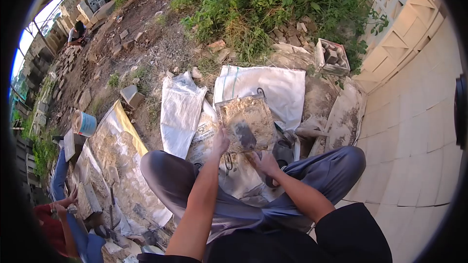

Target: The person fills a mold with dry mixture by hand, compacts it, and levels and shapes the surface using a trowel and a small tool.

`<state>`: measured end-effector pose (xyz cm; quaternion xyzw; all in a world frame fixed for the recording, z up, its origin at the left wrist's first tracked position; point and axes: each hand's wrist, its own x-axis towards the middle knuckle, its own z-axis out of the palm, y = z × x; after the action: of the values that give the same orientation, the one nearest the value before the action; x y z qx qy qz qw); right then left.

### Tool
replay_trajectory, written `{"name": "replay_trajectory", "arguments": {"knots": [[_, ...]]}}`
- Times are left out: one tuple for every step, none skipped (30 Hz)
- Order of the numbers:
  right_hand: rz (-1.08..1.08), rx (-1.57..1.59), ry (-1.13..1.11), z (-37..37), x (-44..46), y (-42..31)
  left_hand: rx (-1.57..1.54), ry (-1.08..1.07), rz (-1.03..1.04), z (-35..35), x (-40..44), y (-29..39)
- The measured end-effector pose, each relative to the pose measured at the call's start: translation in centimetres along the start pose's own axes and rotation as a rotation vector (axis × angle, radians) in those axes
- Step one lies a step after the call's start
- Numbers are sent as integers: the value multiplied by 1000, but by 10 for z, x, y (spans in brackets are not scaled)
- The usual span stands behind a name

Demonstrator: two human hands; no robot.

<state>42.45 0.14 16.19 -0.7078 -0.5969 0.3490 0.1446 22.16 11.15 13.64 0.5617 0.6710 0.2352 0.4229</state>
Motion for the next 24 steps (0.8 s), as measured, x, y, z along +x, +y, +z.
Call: {"name": "replay_trajectory", "arguments": {"knots": [[18,-1,171,-16,9,-6,258,-62,45,5,4,-1],[89,41,222,-31,21,-11,258,-67,48,14,1,-4],[158,86,274,-44,34,-14,461,-46,139,26,-5,-8],[160,92,280,-48,54,1,666,-24,233,40,-8,-12],[250,181,338,-42,82,31,694,46,346,55,-11,-15],[298,230,367,-43,92,39,703,43,349,68,-13,-13],[344,279,399,-50,98,37,685,104,385,83,-16,-6],[447,421,400,-56,95,40,666,160,419,99,-17,1],[547,563,401,-64,94,38,639,215,362,114,-14,13],[560,568,399,-62,96,42,646,203,362,119,-9,21],[557,637,442,-59,94,48,623,197,420,126,-1,28],[553,703,484,-55,93,54,598,191,475,131,5,35],[571,705,477,-56,91,54,595,207,450,134,7,43],[542,722,447,-56,90,54,604,192,442,138,13,47],[504,741,424,-58,94,53,612,214,492,143,24,54],[515,743,421,-53,99,57,616,234,539,149,34,61],[414,653,464,-48,102,62,618,220,531,157,45,67],[313,560,500,-42,104,66,635,257,529,166,54,73],[349,594,451,-58,93,44,653,295,529,171,61,78],[357,593,448,-59,99,45,653,288,526,173,68,82],[305,545,460,-57,100,48,678,270,510,174,68,84],[253,498,466,-54,97,48,706,253,489,172,66,83],[264,509,462,-50,92,44,744,253,487,171,64,86],[301,558,420,-58,91,35,743,263,495,168,65,86]]}}
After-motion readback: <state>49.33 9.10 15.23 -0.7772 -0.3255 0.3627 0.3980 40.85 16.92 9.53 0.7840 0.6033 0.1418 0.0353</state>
